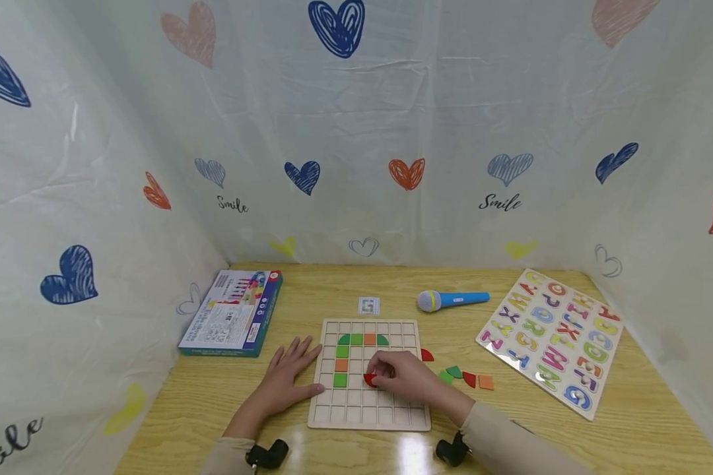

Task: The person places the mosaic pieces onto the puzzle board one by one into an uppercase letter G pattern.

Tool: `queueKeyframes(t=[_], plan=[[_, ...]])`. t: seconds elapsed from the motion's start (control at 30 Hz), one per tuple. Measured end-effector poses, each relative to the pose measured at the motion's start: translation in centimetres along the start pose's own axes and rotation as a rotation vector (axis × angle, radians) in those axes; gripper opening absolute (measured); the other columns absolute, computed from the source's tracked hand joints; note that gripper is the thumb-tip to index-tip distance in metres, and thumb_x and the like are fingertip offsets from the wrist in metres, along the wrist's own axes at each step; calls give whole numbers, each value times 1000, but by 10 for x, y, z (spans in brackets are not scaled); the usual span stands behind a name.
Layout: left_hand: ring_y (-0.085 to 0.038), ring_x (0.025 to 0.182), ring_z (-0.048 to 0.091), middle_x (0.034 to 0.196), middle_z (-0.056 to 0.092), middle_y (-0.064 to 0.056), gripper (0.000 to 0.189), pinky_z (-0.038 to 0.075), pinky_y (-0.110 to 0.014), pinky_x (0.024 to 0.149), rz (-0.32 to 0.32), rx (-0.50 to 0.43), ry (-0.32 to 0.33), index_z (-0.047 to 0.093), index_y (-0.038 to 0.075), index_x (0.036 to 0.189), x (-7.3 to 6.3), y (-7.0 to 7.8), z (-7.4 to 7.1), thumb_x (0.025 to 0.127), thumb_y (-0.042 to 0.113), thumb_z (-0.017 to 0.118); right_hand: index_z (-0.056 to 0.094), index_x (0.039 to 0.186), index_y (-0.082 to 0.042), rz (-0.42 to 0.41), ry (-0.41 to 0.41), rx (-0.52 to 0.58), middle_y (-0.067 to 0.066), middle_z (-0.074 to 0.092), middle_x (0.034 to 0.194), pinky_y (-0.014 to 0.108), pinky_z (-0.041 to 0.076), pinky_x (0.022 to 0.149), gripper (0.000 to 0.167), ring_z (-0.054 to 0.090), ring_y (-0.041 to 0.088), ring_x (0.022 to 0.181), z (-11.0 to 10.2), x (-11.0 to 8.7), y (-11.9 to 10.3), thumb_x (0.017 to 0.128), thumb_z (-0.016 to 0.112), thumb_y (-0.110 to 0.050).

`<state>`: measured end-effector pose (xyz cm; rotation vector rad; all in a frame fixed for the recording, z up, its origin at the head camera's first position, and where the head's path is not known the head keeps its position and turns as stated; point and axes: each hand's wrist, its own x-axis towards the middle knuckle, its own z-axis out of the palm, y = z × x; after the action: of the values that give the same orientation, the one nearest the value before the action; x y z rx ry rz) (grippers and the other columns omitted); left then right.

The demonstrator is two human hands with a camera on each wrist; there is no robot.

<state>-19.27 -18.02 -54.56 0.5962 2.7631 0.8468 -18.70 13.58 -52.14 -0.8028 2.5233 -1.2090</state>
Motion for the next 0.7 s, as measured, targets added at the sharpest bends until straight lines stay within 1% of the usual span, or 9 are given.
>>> queueKeyframes(t=[0.2, 0.43, 0.5, 0.63, 0.7], plan=[[-33, 156, 7, 169, 20, -6, 82, -4, -55, 124, 9, -1, 14, 39, 22, 159, -1, 0, 0, 91, 58, 68, 70, 101, -23, -13, -28, 7, -18, 62, 84, 20, 51, 72, 6, 57, 0, 77, 19, 15, -14, 97, 70, -18], [-35, 156, 10, 168, 22, -8, 81, -1, -57, 123, 30, 23, 33, 40, 20, 158, 0, -2, 2, 91, 55, 70, 70, 97, -19, -67, -23, 1, -18, 63, 82, 17, 51, 71, 6, 57, -4, 75, 37, 26, -25, 95, 73, -15], [-35, 156, 10, 168, 21, -8, 82, -1, -56, 123, 32, 34, 29, 39, 21, 159, 0, -3, 2, 91, 55, 69, 71, 97, -19, -63, -29, -19, -19, 63, 82, 16, 51, 70, 5, 57, -5, 74, 41, 28, -28, 95, 73, -15], [-34, 156, 9, 169, 20, -7, 81, -2, -56, 123, 32, 24, 23, 39, 21, 159, 0, -4, 2, 91, 56, 68, 71, 95, -21, -38, -26, -67, -20, 61, 78, 15, 49, 67, 4, 55, -6, 71, 48, 28, -35, 95, 73, -17], [-35, 156, 10, 168, 21, -9, 81, -1, -58, 123, 40, 22, 32, 40, 21, 158, 1, -4, 3, 91, 56, 69, 70, 94, -21, -26, -18, -94, -20, 59, 76, 16, 48, 65, 4, 54, -5, 69, 49, 28, -37, 95, 73, -18]])
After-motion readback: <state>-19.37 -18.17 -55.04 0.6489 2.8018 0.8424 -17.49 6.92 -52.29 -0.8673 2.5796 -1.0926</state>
